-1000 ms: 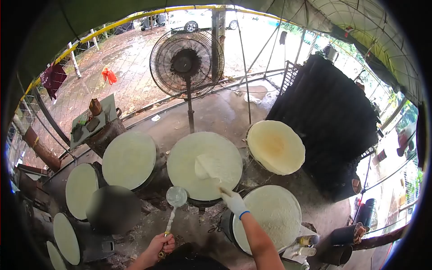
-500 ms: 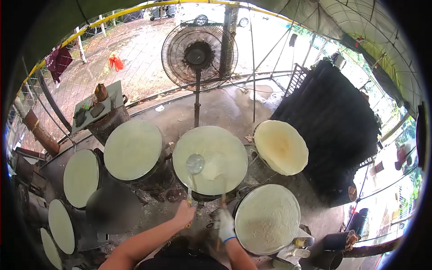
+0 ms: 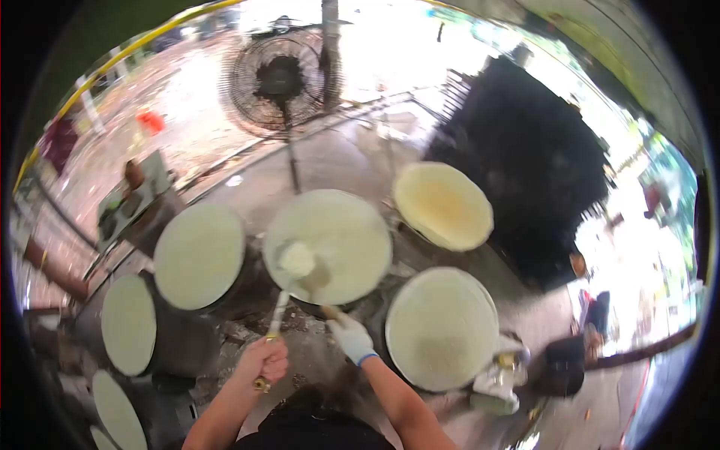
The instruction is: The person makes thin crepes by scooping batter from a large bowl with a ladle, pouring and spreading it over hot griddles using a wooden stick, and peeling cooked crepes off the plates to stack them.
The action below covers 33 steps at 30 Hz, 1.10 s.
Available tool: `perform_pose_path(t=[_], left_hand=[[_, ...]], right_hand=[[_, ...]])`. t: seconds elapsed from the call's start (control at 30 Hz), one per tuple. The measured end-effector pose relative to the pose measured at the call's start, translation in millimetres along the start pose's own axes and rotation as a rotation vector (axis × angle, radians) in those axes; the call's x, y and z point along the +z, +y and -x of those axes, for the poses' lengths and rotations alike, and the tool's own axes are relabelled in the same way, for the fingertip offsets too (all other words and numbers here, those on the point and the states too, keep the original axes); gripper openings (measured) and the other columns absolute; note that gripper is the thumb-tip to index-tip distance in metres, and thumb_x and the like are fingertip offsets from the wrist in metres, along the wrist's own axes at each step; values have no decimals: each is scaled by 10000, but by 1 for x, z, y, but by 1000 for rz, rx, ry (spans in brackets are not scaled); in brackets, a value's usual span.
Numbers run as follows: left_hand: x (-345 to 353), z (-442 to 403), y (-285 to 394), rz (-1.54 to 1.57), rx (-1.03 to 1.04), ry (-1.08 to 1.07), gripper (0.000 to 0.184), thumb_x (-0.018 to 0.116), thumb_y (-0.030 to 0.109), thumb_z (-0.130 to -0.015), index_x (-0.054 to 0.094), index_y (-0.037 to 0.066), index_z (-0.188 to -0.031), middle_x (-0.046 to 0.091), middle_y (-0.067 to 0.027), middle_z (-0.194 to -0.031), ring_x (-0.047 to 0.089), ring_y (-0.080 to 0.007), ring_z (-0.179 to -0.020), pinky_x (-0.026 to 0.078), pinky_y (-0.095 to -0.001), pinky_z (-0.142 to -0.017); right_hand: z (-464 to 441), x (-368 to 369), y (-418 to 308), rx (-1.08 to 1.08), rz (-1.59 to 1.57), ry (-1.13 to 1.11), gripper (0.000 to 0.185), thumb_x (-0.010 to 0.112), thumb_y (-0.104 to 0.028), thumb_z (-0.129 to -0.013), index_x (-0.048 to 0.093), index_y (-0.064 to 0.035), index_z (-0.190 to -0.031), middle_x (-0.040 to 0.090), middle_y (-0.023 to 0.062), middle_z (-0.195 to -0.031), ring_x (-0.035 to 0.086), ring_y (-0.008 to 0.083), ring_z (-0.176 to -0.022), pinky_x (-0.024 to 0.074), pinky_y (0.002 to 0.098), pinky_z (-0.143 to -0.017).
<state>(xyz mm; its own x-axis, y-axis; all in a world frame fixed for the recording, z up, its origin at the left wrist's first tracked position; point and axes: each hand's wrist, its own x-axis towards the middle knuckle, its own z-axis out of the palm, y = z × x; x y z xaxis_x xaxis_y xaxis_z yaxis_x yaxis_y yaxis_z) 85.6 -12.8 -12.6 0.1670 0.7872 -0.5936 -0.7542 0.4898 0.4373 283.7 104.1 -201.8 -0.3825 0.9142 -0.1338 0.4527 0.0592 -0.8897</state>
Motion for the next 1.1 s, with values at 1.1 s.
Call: perform_pose_path(t=[1.1], left_hand=[[-36, 56, -113, 211, -65, 137, 172, 453, 124, -984, 401, 95, -823, 364, 7, -603, 328, -50, -407, 282, -204, -337]], right_hand=[[36, -170, 32, 117, 672, 287, 244, 565, -283, -851, 658, -119, -1006, 638, 181, -952, 628, 377, -886, 499, 471, -761]])
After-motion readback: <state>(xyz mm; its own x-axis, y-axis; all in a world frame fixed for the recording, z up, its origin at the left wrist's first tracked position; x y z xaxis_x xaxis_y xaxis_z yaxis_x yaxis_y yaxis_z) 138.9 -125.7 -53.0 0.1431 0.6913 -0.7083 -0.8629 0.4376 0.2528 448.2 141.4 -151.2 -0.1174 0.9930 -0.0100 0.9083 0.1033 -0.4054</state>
